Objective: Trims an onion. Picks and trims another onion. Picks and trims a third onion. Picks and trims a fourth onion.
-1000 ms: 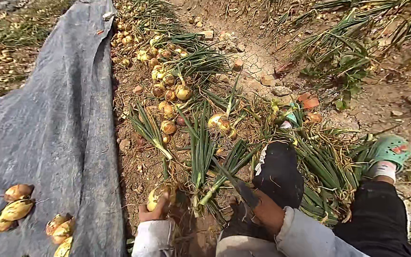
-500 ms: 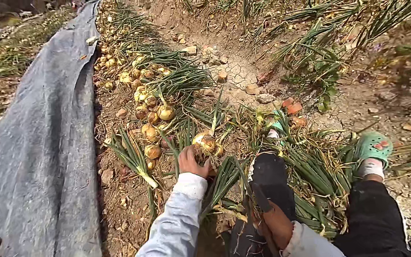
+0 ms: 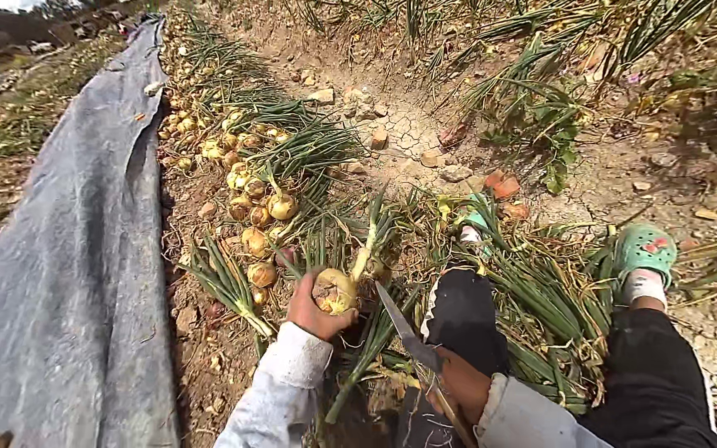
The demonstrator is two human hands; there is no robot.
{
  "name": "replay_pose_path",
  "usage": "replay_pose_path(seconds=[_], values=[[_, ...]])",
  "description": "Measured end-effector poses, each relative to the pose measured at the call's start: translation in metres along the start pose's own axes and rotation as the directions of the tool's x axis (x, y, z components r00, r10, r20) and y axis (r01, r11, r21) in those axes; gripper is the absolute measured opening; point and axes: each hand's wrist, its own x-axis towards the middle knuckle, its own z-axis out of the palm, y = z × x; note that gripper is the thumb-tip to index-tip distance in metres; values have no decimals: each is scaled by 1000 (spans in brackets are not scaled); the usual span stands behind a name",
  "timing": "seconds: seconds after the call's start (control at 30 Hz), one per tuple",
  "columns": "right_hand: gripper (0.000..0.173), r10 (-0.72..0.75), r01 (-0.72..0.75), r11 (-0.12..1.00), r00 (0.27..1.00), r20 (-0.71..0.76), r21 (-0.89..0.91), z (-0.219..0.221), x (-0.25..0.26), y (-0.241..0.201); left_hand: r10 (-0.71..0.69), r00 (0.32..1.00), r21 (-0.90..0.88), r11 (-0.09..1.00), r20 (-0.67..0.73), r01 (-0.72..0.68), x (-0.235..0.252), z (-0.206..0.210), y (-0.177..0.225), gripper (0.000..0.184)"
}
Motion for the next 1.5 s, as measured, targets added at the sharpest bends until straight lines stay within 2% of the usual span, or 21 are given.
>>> replay_pose_path(seconds=[0.07, 0.17, 0.3, 0.37, 0.5, 0.67, 0.8, 0.83, 0.93, 1.0, 1.07, 1.1, 1.13, 1.17, 1.23, 1.3, 1.37, 1.4, 1.43, 1.47, 1.5], values=[[28, -21, 21, 1000, 998, 51, 10, 12, 2, -3, 65, 996, -142, 987, -67, -74, -41, -9, -8, 113], [30, -138, 137, 990, 984, 112, 21, 28, 3, -7, 125, 991, -374, 918, -36, -130, -92, -7, -18, 116], [6, -190, 204, 974, 973, 129, -101, 33, 3, 0, 153, 981, -667, 744, 116, -37, -133, 9, -32, 119], [14, -204, 225, 959, 970, 133, -172, 34, 3, 11, 178, 962, -749, 662, 205, 37, -137, 13, -44, 120], [18, -208, 233, 960, 965, 156, -158, 35, 1, 21, 176, 944, -684, 727, 278, 66, -139, 8, -49, 114], [24, -183, 210, 958, 972, 148, -193, 41, -4, 20, 100, 959, -257, 966, 265, -29, -143, 2, -30, 113], [32, -140, 164, 917, 986, 91, -363, 40, -4, 17, 200, 976, -65, 979, 91, -194, -142, 18, -28, 106], [32, -137, 163, 891, 986, 92, -424, 40, -5, 16, 174, 982, -18, 985, 79, -173, -140, 21, -25, 105], [29, -146, 230, 773, 971, 187, -591, 43, -23, 19, -72, 995, 50, 996, 69, 69, -119, 19, -34, 114], [27, -179, 250, 792, 967, 179, -557, 38, -25, 24, -215, 976, -170, 964, -42, 205, -105, 15, -54, 118], [22, -216, 235, 884, 972, 91, -404, 29, -21, 24, -328, 939, -592, 779, -102, 208, -103, 18, -66, 110], [22, -233, 242, 911, 970, 67, -334, 27, -20, 21, -390, 915, -786, 595, -103, 165, -105, 24, -63, 94], [26, -269, 272, 909, 962, 54, -317, 26, -18, 17, -461, 885, -914, 382, -60, 137, -107, 29, -47, 64], [31, -308, 299, 884, 951, 32, -360, 27, -15, 14, -543, 839, -967, 198, 28, 160, -109, 29, -25, 43], [48, -325, 287, 807, 945, 17, -517, 32, -18, 1, -598, 767, -972, -104, 232, 213, -112, 26, 6, 70], [66, -381, 306, 728, 925, 9, -613, 36, -21, -5, -596, 764, -969, -133, 245, 207, -116, 37, 21, 62], [83, -530, 406, 685, 847, -31, -605, 35, -21, -2, -481, 851, -973, -189, 211, 134, -127, 52, 19, 42], [93, -599, 457, 669, 799, -60, -586, 34, -20, 0, -405, 886, -965, -219, 224, 144, -133, 57, 15, 46], [100, -641, 488, 658, 763, -87, -574, 32, -20, -1, -345, 901, -957, -212, 263, 198, -138, 60, 11, 64], [101, -663, 496, 649, 741, -109, -576, 31, -21, -1, -300, 904, -948, -193, 304, 255, -142, 63, 6, 76], [99, -677, 496, 638, 725, -123, -588, 29, -21, -3, -233, 911, -937, -168, 339, 305, -144, 64, 0, 77]])
